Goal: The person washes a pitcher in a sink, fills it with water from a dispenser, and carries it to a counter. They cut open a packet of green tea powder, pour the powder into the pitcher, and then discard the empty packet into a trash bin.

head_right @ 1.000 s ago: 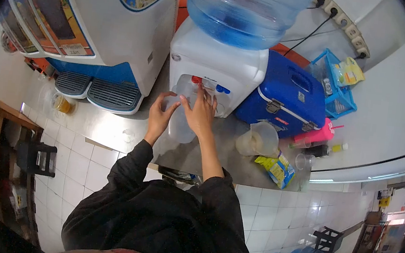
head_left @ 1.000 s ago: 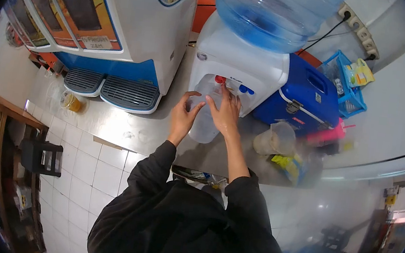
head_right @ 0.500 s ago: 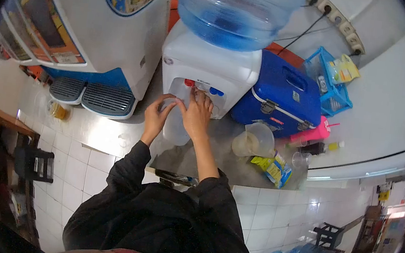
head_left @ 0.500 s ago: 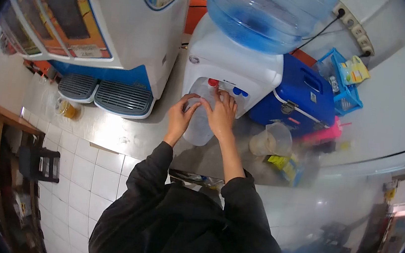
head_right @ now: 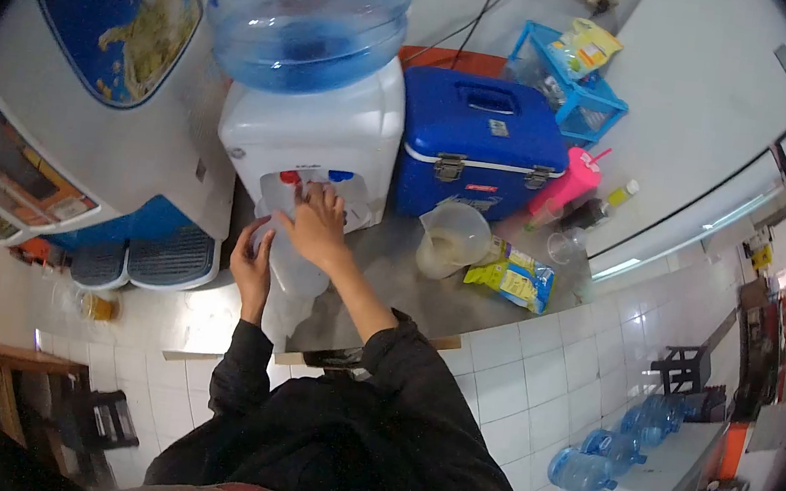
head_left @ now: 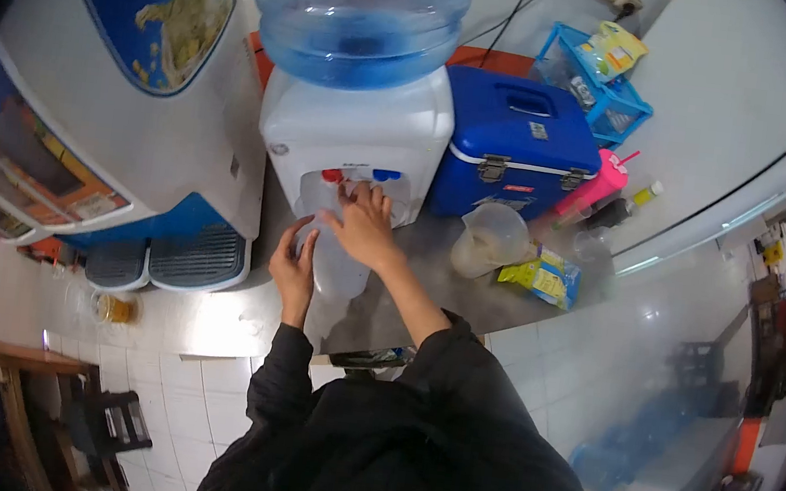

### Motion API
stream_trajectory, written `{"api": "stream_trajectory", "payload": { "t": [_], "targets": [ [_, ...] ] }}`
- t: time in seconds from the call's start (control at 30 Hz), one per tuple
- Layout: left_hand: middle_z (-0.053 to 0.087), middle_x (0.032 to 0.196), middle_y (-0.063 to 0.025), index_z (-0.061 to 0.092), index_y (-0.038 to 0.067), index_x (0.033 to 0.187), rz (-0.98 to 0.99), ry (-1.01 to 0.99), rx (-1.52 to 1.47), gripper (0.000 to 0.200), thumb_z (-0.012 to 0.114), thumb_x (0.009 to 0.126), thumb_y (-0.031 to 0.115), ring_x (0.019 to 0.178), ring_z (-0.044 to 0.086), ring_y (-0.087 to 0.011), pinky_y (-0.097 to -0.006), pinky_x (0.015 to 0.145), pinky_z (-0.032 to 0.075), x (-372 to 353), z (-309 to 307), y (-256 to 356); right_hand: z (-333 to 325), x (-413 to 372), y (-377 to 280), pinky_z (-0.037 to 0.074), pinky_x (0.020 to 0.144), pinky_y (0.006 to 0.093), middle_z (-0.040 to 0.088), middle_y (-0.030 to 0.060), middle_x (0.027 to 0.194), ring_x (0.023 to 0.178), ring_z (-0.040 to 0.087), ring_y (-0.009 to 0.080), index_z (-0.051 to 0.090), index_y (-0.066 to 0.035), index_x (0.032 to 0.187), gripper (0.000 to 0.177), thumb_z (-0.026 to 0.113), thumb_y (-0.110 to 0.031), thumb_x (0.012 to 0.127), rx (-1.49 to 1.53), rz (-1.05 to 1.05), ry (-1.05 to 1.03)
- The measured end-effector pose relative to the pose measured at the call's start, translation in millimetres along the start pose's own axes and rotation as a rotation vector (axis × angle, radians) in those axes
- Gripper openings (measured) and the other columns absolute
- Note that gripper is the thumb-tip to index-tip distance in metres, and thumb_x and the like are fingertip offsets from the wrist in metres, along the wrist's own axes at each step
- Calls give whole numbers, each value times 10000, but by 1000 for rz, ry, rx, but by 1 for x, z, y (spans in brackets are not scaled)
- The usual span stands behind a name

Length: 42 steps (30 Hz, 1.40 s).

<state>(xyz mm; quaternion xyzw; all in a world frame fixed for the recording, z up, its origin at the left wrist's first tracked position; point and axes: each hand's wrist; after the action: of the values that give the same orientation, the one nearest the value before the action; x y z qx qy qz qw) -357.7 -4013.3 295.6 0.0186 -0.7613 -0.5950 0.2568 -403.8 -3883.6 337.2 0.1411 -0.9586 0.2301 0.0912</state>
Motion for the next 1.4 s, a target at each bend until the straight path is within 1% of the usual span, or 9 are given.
{"api": "stream_trajectory", "payload": {
  "t": [0.13, 0.23, 0.43, 0.57, 0.67, 0.83, 0.97, 1.17, 1.4],
  "targets": [
    [593, 760, -29, 651, 96, 1037, 81, 58, 52, 207, 658, 831, 121, 542, 346, -71, -238, 478, 305, -5, 3, -10, -3, 5, 14, 298, 892, 436, 470, 164, 1092, 1052, 400, 328, 540, -79, 1230, 401, 479, -271, 884, 46, -3, -44],
    [630, 824, -41, 647, 85, 1019, -2, 35, 105, 195, 659, 827, 117, 535, 364, -78, -241, 482, 321, -10, -2, -7, -2, 5, 20, 284, 895, 418, 461, 149, 1069, 1026, 392, 309, 564, -119, 1215, 369, 469, -227, 875, 78, -15, -52],
    [579, 756, -38, 640, 81, 1000, 1, 95, 134, 183, 664, 819, 101, 522, 356, -91, -244, 478, 313, -20, -1, 6, 3, 1, 16, 270, 887, 402, 447, 135, 1054, 1002, 378, 290, 560, -97, 1221, 378, 488, -225, 873, 86, -14, -15],
    [615, 817, -30, 629, 67, 1006, 38, 105, 206, 190, 658, 819, 77, 552, 387, -79, -225, 503, 339, -28, 2, 8, 4, 0, 14, 269, 880, 401, 438, 131, 1050, 997, 371, 291, 557, -97, 1227, 383, 497, -226, 872, 61, -26, 14],
    [512, 707, -66, 634, 71, 993, 82, 144, 203, 188, 671, 808, 75, 512, 368, -114, -257, 484, 331, -30, 5, 12, 7, -2, 15, 265, 889, 407, 426, 130, 1077, 1020, 361, 292, 545, -103, 1243, 394, 497, -230, 873, 93, -4, 7],
    [570, 777, -37, 624, 68, 1010, 106, 152, 201, 208, 671, 808, 75, 512, 386, -116, -251, 492, 351, -30, 7, 12, 15, -4, 14, 261, 904, 418, 412, 125, 1116, 1050, 349, 284, 530, -108, 1261, 411, 494, -239, 873, -5, -80, 149],
    [593, 816, -29, 619, 68, 1016, 94, 144, 222, 213, 672, 811, 91, 512, 394, -110, -248, 498, 363, -30, 7, 12, 13, -5, 13, 252, 920, 397, 415, 110, 1139, 1062, 337, 276, 546, -118, 1253, 391, 470, -238, 889, 32, -10, 83],
    [591, 848, -35, 607, 71, 1013, 91, 113, 190, 209, 670, 819, 118, 531, 428, -111, -244, 520, 390, -28, 6, 14, 14, -5, 13, 285, 848, 398, 442, 121, 1026, 972, 372, 276, 523, -115, 1279, 422, 481, -228, 875, 6, -33, 112],
    [567, 904, -42, 568, 75, 1042, 188, 38, 300, 388, 761, 717, 161, 601, 489, -153, -269, 520, 411, -27, 3, 10, 12, -6, 15, 292, 823, 396, 450, 122, 988, 936, 381, 276, 527, -134, 1278, 411, 463, -230, 883, 31, -35, 120]
  ]
}}
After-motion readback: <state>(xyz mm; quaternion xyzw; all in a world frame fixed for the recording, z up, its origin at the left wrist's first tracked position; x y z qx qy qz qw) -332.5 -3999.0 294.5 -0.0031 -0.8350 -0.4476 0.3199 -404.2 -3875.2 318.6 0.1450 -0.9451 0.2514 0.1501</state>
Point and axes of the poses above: each hand's wrist, its own x-axis towards the middle knuckle, its own z-axis out of the palm, y = z × x
